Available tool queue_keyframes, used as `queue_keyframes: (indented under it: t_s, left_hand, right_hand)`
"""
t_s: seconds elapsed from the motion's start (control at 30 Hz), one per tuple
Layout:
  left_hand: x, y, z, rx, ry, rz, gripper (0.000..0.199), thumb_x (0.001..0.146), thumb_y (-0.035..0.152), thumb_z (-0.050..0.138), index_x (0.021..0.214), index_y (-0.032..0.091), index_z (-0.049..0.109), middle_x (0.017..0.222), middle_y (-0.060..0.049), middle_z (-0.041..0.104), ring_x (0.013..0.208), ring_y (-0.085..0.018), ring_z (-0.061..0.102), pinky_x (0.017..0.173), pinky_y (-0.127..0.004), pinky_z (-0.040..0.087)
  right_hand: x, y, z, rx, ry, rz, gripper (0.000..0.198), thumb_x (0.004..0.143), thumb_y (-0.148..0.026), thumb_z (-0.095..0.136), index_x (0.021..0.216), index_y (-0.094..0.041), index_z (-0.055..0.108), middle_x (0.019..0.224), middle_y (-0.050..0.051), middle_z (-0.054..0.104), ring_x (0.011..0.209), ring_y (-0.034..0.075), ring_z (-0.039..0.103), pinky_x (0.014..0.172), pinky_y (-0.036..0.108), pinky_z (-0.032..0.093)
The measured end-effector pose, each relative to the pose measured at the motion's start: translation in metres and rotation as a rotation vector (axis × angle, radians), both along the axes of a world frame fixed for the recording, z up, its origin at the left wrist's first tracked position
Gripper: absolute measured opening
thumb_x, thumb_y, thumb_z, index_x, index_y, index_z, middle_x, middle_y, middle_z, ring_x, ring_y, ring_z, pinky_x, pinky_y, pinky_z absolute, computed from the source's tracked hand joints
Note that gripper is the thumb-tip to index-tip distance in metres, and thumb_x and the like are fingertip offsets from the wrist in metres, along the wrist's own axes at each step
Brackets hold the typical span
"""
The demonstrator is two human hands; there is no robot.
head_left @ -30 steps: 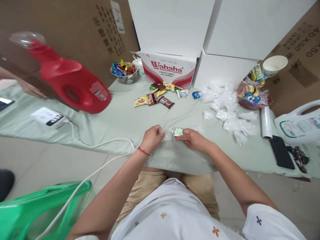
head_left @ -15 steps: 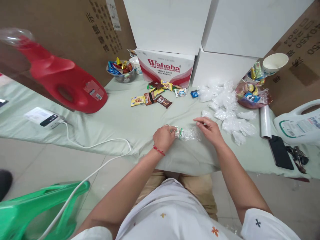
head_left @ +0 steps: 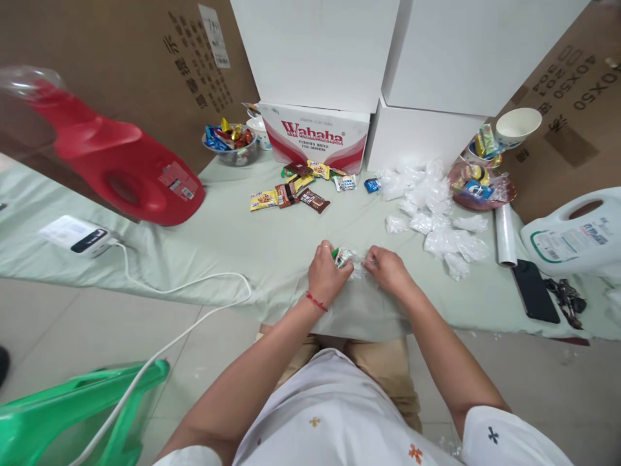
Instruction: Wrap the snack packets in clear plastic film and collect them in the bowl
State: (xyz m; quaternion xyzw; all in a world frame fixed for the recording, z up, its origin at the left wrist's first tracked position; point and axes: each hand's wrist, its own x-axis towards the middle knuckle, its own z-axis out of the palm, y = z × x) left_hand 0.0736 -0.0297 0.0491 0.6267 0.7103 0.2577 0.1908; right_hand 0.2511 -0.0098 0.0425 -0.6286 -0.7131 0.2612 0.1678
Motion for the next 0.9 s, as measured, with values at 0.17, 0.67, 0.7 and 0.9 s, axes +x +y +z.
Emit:
queue_keyframes:
  t_s: [0.17, 0.67, 0.7, 0.9]
  left_hand:
    - [0.014, -0.008, -0.011, 0.299, 0.183, -0.208, 0.014, 0.091, 0.019, 0.060, 0.104, 0.022, 0.057, 0.110, -0.013, 0.061, 0.109, -0.030, 0.056, 0.083, -0.040, 0.050]
    - [-0.002, -0.035, -0.028, 0.491, -0.160, -0.868, 0.066, 0.074, 0.001, 0.048, 0.137, 0.021, 0.045, 0.150, -0.019, 0.049, 0.153, -0.031, 0.036, 0.118, -0.059, 0.044]
    - [-0.010, -0.035, -0.026, 0.512, -0.153, -0.857, 0.064, 0.077, 0.001, 0.047, 0.137, 0.021, 0.045, 0.146, -0.018, 0.053, 0.149, -0.030, 0.042, 0.116, -0.057, 0.047]
    - [-0.079, -0.027, -0.041, 0.545, 0.180, -0.423, 0.028, 0.087, 0.012, 0.057, 0.113, 0.021, 0.059, 0.122, -0.016, 0.063, 0.121, -0.034, 0.062, 0.099, -0.056, 0.055]
  right_hand:
    - [-0.016, -0.021, -0.005, -0.219, 0.795, -0.108, 0.023, 0.080, -0.043, 0.070, 0.081, -0.024, 0.057, 0.066, -0.003, 0.061, 0.063, 0.016, 0.056, 0.064, 0.028, 0.046]
    - [-0.010, -0.044, -0.017, -0.279, 1.336, -0.463, 0.047, 0.063, -0.044, 0.092, 0.098, -0.022, 0.069, 0.087, -0.001, 0.070, 0.084, 0.018, 0.066, 0.084, 0.033, 0.057]
    - [-0.006, -0.045, -0.017, -0.229, 1.309, -0.465, 0.050, 0.064, -0.042, 0.091, 0.104, -0.023, 0.069, 0.095, 0.001, 0.071, 0.091, 0.019, 0.066, 0.088, 0.034, 0.057]
    - [0.077, -0.022, -0.015, 0.075, 1.086, -0.577, 0.059, 0.070, -0.043, 0.084, 0.123, -0.028, 0.065, 0.118, 0.003, 0.069, 0.101, 0.020, 0.066, 0.094, 0.034, 0.054]
